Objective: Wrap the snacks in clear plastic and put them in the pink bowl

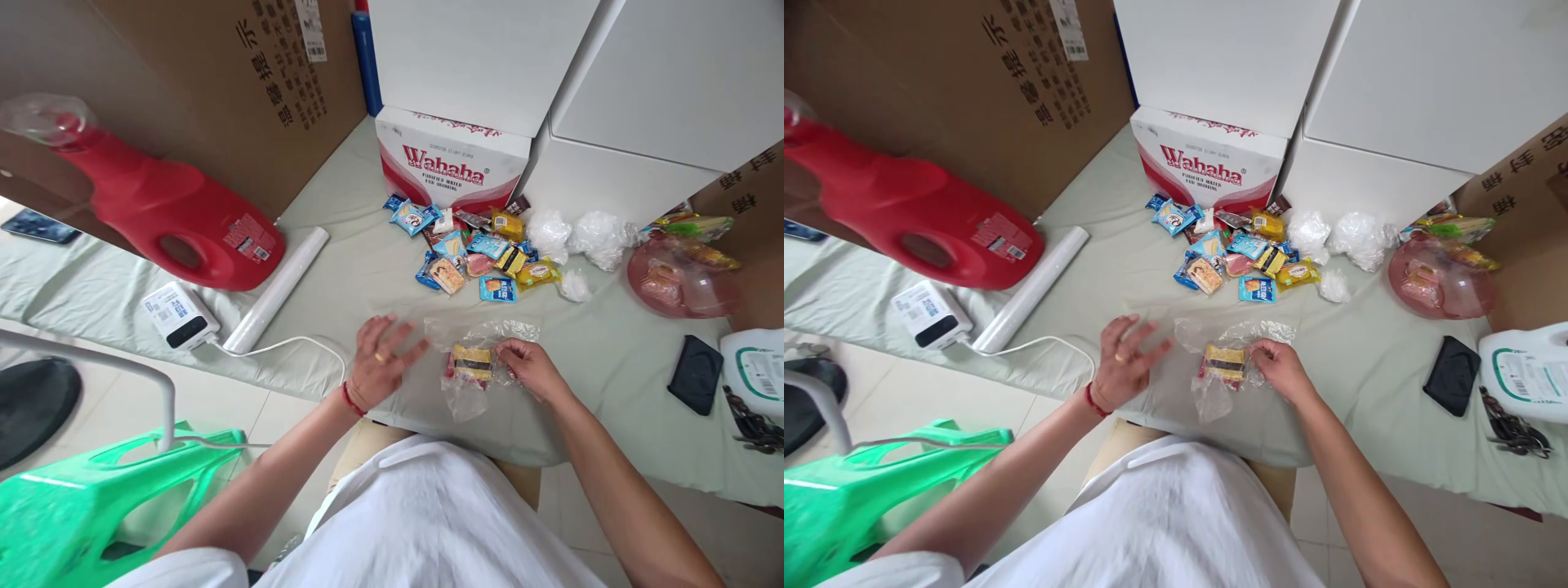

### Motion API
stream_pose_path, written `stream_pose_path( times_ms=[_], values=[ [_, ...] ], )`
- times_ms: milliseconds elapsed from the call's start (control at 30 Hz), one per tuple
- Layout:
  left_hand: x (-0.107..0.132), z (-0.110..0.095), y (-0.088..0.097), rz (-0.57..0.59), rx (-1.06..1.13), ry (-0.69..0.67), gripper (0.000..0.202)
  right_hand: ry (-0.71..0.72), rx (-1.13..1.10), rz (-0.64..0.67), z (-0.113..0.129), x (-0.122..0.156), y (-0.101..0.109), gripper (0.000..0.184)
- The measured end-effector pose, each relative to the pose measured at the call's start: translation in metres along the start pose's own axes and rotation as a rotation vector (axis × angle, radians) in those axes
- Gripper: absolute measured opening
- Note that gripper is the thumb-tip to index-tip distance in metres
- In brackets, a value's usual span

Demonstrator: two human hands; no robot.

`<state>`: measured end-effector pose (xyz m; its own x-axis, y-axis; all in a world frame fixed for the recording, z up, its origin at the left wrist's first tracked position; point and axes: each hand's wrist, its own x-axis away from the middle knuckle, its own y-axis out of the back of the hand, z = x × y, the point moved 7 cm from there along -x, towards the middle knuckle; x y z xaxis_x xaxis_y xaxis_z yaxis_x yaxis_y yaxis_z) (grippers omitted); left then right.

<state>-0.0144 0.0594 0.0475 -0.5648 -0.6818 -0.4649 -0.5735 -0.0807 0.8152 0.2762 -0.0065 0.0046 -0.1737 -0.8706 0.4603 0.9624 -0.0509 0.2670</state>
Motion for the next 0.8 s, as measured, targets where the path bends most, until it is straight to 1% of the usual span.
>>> stream_pose_path(
  times_ms=[67,133,233,300,333,400,500,600,700,733,767,800],
  values=[
    [0.008,-0.027,0.002,0.126,0.035,-0.246,0.063,-0.007,-0.002,0.011,-0.002,-0.001,-0.001,0.046],
    [0.008,-0.05,0.006,0.238,0.097,-0.387,0.066,-0.007,-0.003,0.024,-0.004,-0.001,-0.001,0.045],
    [-0.009,-0.079,0.008,0.383,0.203,-0.474,0.068,0.006,0.005,0.035,-0.004,0.0,-0.002,0.043],
    [-0.026,-0.091,0.004,0.462,0.239,-0.487,0.076,0.014,0.019,0.034,-0.003,0.0,-0.002,0.044],
    [-0.034,-0.093,0.0,0.495,0.249,-0.484,0.081,0.02,0.025,0.034,-0.003,0.0,-0.002,0.045],
    [-0.048,-0.09,-0.008,0.535,0.264,-0.462,0.086,0.034,0.029,0.032,-0.002,0.0,-0.002,0.046],
    [-0.057,-0.074,-0.014,0.528,0.294,-0.398,0.084,0.037,0.019,0.027,-0.003,-0.001,-0.001,0.047],
    [-0.051,-0.056,-0.015,0.533,0.302,-0.343,0.09,0.023,0.001,0.02,-0.007,-0.001,0.0,0.046],
    [-0.04,-0.046,-0.017,0.58,0.268,-0.303,0.093,0.016,-0.015,0.026,-0.009,-0.002,0.0,0.047],
    [-0.036,-0.044,-0.018,0.593,0.251,-0.285,0.088,0.014,-0.017,0.035,-0.009,-0.003,0.0,0.047],
    [-0.033,-0.041,-0.019,0.602,0.236,-0.265,0.079,0.012,-0.017,0.043,-0.009,-0.003,0.0,0.048],
    [-0.031,-0.039,-0.02,0.606,0.227,-0.246,0.064,0.012,-0.014,0.05,-0.009,-0.003,0.001,0.048]
  ],
)
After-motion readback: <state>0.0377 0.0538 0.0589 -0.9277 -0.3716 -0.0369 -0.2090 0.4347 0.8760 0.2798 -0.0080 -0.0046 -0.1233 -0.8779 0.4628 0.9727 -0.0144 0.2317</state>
